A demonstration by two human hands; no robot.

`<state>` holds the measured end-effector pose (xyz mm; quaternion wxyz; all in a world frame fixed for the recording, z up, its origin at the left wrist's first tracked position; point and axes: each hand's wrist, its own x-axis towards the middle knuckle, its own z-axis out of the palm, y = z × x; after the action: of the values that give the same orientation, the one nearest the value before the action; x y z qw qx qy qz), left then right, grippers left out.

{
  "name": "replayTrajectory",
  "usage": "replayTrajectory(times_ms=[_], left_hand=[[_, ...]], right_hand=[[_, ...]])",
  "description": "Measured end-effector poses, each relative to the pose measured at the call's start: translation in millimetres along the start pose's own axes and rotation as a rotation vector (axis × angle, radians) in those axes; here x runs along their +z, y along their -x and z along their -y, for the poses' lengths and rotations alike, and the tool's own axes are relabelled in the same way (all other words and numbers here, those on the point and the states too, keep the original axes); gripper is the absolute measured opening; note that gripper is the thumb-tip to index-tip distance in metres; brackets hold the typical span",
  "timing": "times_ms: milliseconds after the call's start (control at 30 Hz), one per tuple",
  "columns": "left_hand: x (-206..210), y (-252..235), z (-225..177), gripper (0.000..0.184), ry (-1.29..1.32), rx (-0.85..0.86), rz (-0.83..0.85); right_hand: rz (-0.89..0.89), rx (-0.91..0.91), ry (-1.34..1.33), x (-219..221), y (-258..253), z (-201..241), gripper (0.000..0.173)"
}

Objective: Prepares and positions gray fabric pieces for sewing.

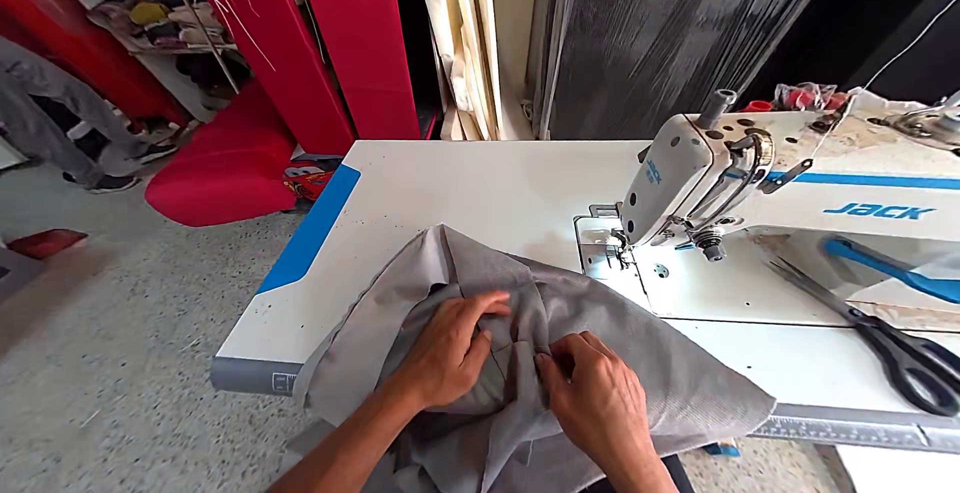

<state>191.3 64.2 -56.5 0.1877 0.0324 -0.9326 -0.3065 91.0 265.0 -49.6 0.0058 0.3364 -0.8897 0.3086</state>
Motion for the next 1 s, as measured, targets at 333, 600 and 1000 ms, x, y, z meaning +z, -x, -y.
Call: replayTrajectory(times_ms=[333, 600, 1000], left_hand=[[-47, 1, 59, 0.054, -0.392, -0.031, -0.133], [-34, 34, 38, 0.053, -0.588, -0.020, -0.111], [-16, 30, 23, 0.059, -0.544, 0.066, -0.509]], right_hand=[[0.183, 0.323, -1.237, -40, -27, -42, 0.010], [0.480, 0.348, -0.927, -94, -59, -98, 0.010], [0.432, 0.091, -1.244, -102, -70, -86, 0.022]])
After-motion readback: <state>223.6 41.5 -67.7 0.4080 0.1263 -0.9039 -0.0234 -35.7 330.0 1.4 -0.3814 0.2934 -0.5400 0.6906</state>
